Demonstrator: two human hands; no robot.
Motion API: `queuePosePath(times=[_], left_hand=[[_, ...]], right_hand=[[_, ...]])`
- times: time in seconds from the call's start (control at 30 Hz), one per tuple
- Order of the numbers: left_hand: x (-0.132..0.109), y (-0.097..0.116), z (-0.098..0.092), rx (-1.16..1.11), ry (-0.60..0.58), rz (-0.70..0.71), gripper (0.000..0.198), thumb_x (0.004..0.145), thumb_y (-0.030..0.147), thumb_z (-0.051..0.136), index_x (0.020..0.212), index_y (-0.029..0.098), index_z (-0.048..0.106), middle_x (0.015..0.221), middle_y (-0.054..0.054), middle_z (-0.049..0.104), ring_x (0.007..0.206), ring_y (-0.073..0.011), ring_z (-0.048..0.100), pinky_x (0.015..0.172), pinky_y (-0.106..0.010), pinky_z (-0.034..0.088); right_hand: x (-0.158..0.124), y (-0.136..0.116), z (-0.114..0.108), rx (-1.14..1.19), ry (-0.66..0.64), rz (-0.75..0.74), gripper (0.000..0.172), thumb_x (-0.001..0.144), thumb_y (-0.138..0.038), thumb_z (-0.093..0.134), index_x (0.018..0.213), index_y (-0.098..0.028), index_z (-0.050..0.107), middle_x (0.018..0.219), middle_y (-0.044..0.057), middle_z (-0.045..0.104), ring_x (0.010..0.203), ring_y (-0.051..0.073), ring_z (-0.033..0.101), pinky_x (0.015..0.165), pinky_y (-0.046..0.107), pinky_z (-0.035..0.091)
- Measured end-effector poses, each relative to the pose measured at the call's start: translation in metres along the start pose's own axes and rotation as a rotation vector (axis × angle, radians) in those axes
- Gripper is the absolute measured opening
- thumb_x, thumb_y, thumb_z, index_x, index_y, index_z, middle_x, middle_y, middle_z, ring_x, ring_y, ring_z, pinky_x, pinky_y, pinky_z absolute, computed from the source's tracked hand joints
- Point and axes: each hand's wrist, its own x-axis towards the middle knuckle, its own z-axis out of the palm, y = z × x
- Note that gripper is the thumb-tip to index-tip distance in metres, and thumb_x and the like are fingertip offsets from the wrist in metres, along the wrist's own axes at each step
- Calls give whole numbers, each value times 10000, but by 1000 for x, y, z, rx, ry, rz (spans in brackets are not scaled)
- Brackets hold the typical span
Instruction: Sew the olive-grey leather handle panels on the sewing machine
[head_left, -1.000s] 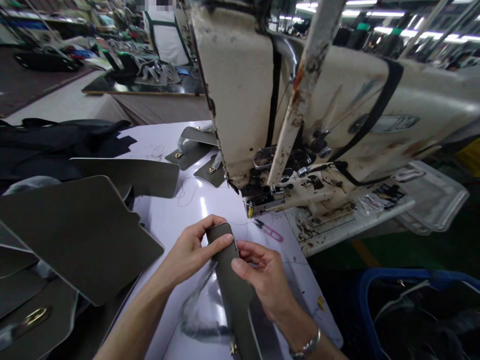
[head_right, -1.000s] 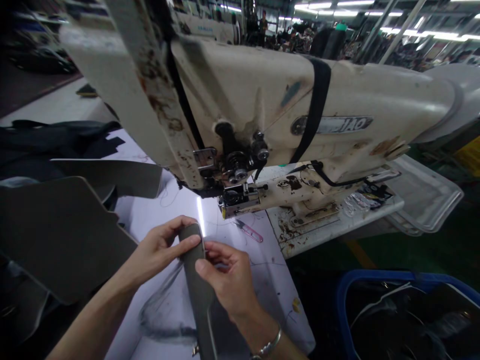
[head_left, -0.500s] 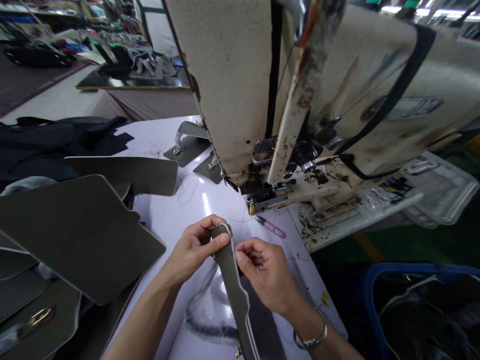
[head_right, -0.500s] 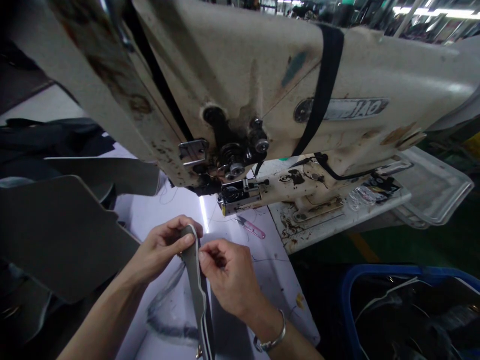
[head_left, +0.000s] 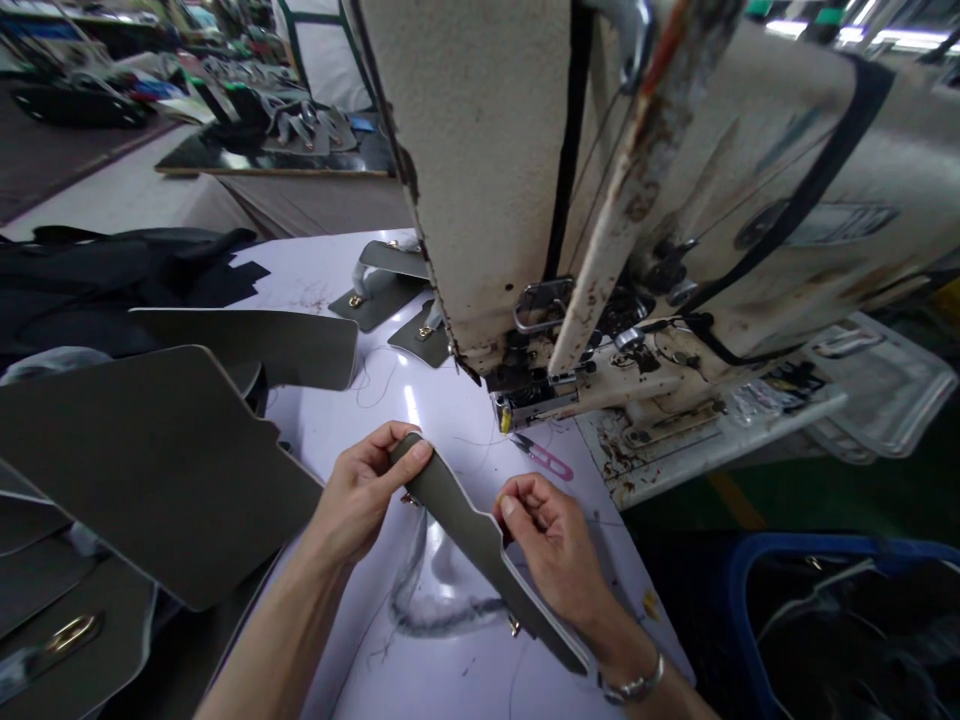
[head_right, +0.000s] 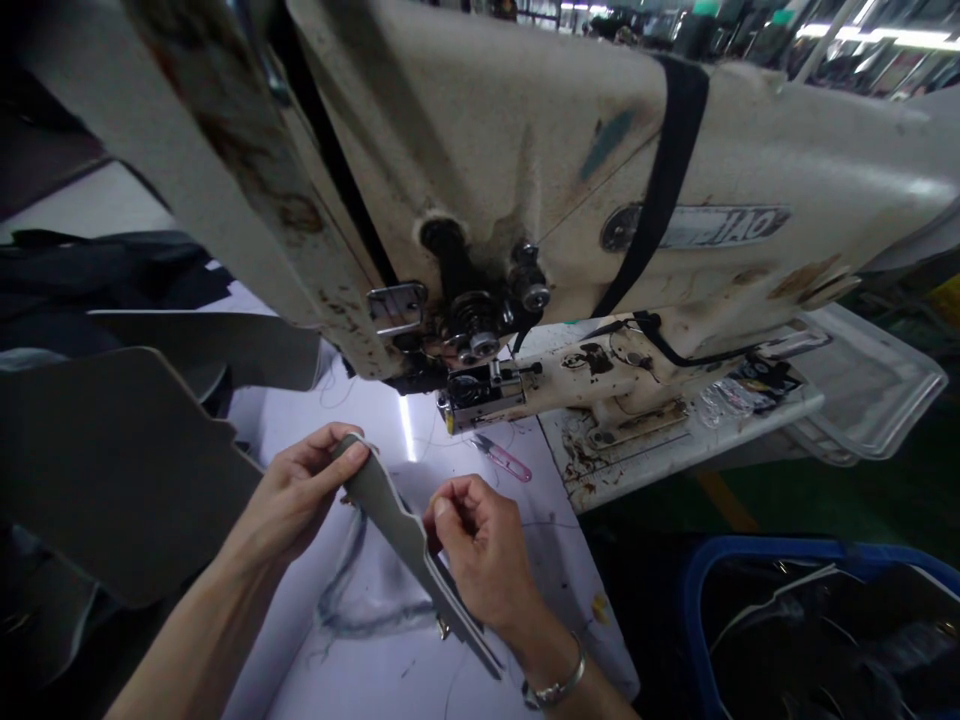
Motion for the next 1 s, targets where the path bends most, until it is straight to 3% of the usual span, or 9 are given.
queuePosePath(times=[0.07, 0.17, 0.23, 0.4, 0.63, 0.83, 1.0], left_hand=[[0, 2, -1, 15, -21, -6, 268, 797, 363, 777, 888, 183, 602, 677, 40, 563, 581, -78, 461, 522, -190, 367], [-1, 3, 2, 29, -75, -35, 286, 786, 368, 787, 893, 179, 601, 673, 40, 563, 574, -79, 479, 526, -194, 383], [-1, 3, 6, 43, -103, -55, 299, 790, 387, 782, 898, 176, 599, 678, 36, 578, 569, -80, 500, 527, -196, 399], [-1, 8, 13, 96, -151, -72, 321, 790, 419, 779, 871, 170, 594, 659, 44, 570, 546, -71, 503, 505, -189, 405], [-3, 12, 17, 99, -244, -148, 331, 792, 433, 770, 861, 160, 595, 653, 38, 561, 541, -75, 490, 493, -197, 394], [-1, 9, 21, 31, -195, -237, 334, 791, 445, 760, 830, 161, 588, 598, 38, 565, 478, -65, 455, 420, -171, 317], [2, 6, 24, 48, -187, -213, 324, 777, 428, 768, 824, 161, 590, 609, 35, 570, 502, -80, 480, 442, -182, 356]], right_hand=[[3, 2, -4, 47, -32, 34, 196, 954, -367, 617, 976, -176, 657, 829, 21, 705, 692, 133, 677, 662, 235, 526], [10, 1, -6, 55, -106, 23, 310, 930, -341, 662, 1212, -214, 675, 1122, 62, 728, 769, 140, 716, 712, 252, 554], [14, 0, -4, 50, -160, 10, 345, 925, -317, 670, 1257, -226, 684, 1171, 61, 724, 829, 147, 721, 747, 253, 557], [18, -5, 1, -77, -166, -56, 236, 943, -312, 629, 1080, -182, 770, 924, 52, 764, 805, 168, 717, 715, 253, 550], [19, -10, -3, -341, -44, -364, 160, 886, -138, 612, 823, -164, 757, 687, 7, 658, 634, 115, 592, 624, 229, 444], [15, -5, -5, -331, -34, -420, 164, 888, -119, 611, 827, -155, 760, 699, 13, 673, 635, 114, 592, 634, 231, 435], [10, -2, -5, -301, -26, -439, 161, 887, -118, 620, 841, -168, 766, 715, 15, 686, 636, 112, 596, 626, 227, 432]])
